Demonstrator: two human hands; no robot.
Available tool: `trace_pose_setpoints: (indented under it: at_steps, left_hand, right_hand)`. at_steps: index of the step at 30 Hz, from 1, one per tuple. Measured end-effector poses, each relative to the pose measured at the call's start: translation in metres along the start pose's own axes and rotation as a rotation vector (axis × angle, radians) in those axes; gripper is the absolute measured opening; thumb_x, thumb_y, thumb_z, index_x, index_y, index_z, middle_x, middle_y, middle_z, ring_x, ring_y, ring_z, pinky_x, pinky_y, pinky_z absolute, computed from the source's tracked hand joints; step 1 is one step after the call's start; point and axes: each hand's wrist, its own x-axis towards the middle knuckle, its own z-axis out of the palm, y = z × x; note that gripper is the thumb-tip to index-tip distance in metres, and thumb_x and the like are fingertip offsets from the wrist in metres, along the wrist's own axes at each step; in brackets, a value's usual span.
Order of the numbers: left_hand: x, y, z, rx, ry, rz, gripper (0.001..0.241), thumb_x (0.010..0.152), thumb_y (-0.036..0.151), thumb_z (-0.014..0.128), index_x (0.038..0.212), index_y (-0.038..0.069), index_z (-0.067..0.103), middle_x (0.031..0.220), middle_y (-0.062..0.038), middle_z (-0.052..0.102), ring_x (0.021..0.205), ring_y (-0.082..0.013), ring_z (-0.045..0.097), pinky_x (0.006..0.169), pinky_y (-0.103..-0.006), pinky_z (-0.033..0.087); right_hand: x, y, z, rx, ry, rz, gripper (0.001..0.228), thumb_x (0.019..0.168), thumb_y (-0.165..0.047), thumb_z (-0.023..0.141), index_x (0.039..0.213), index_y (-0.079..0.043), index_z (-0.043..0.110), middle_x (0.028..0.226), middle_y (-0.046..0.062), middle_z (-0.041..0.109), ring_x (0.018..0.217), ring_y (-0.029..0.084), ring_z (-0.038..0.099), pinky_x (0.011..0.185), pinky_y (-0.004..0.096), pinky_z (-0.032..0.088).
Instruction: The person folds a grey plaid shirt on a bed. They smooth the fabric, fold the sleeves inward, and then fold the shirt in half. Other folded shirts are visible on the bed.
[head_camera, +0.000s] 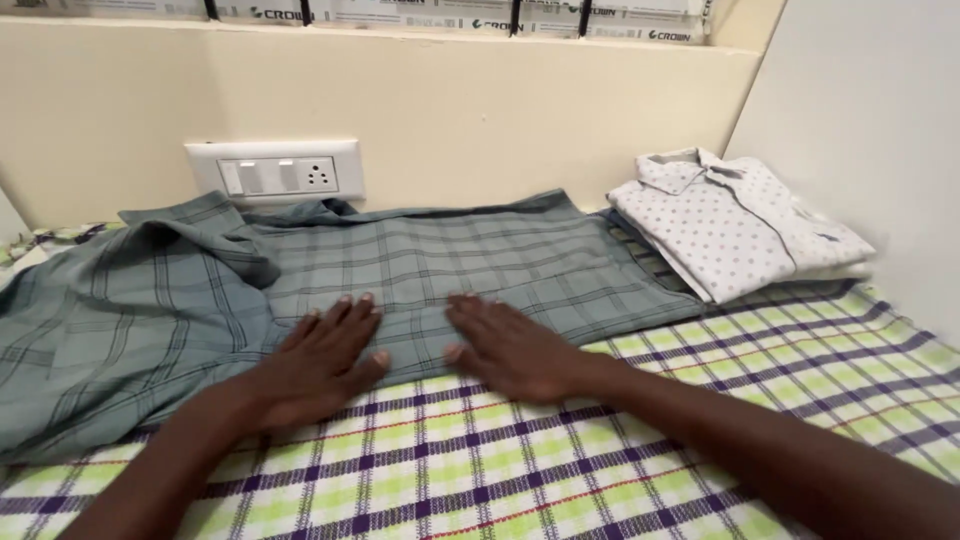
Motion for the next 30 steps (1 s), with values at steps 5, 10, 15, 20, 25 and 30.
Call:
trace_pose_setpoints:
  at_steps: [5,10,15,20,25,30]
  left_hand:
    - [-0.011,-0.031,-0.002,0.045,-0.066,-0.081,0.077,0.094,0.064,0.000,0.163,0.029,-0.012,0.173,0.011,-0.024,0.158,-0.0113,-0.024,0.127,-0.0369,-0.010]
    - [-0.005,-0.062,0.003,0.052,-0.020,-0.155,0.075,0.098,0.060,-0.001,0.163,0.025,-0.015,0.173,0.007,-0.025,0.158,-0.0145,-0.024,0.127,-0.0395,-0.010]
    - [-0.010,-0.066,-0.002,0.174,-0.022,-0.258,0.077,0.101,0.061,0.007,0.164,0.022,-0.015,0.173,0.002,-0.023,0.158,-0.0189,-0.022,0.128,-0.0405,-0.007]
    - [-0.015,-0.070,-0.005,0.149,0.007,-0.362,0.084,0.102,0.064,0.017,0.164,0.016,-0.013,0.174,-0.003,-0.019,0.160,-0.0197,-0.017,0.128,-0.0406,-0.003]
    - [-0.017,-0.066,0.007,0.289,0.145,-0.223,0.075,0.107,0.047,0.022,0.165,0.007,-0.002,0.173,-0.015,-0.006,0.157,-0.0363,-0.004,0.126,-0.0471,0.001]
    - [-0.009,-0.066,0.021,0.084,0.275,-0.009,0.068,0.102,0.036,0.028,0.163,0.010,0.011,0.173,-0.011,0.002,0.159,-0.0312,0.001,0.126,-0.0442,0.003]
  right_hand:
    - [-0.040,0.077,-0.022,-0.041,0.033,0.113,0.087,0.100,-0.063,0.007,0.161,-0.002,0.012,0.172,0.015,0.007,0.160,0.027,0.004,0.128,0.045,0.006]
    - [-0.064,0.163,-0.023,-0.063,0.135,0.340,0.084,0.101,-0.064,0.020,0.162,-0.007,0.014,0.173,0.010,0.008,0.160,0.023,0.007,0.127,0.038,0.009]
    - [-0.068,0.160,-0.023,-0.082,0.139,0.412,0.083,0.100,-0.064,0.024,0.162,-0.010,0.014,0.173,0.006,0.011,0.159,0.022,0.010,0.127,0.037,0.009]
    - [-0.065,0.173,-0.019,-0.106,0.176,0.347,0.083,0.101,-0.064,0.027,0.161,-0.007,0.020,0.172,0.009,0.014,0.159,0.022,0.013,0.127,0.036,0.011]
    - [-0.033,0.125,-0.041,-0.191,0.261,0.522,0.069,0.097,-0.057,0.051,0.153,-0.017,0.048,0.149,0.010,0.057,0.133,0.028,0.058,0.114,0.043,0.045]
    - [0.079,0.027,-0.063,-0.102,0.400,0.076,0.055,0.090,-0.050,0.070,0.133,-0.015,0.065,0.121,0.004,0.076,0.097,0.025,0.076,0.087,0.041,0.060]
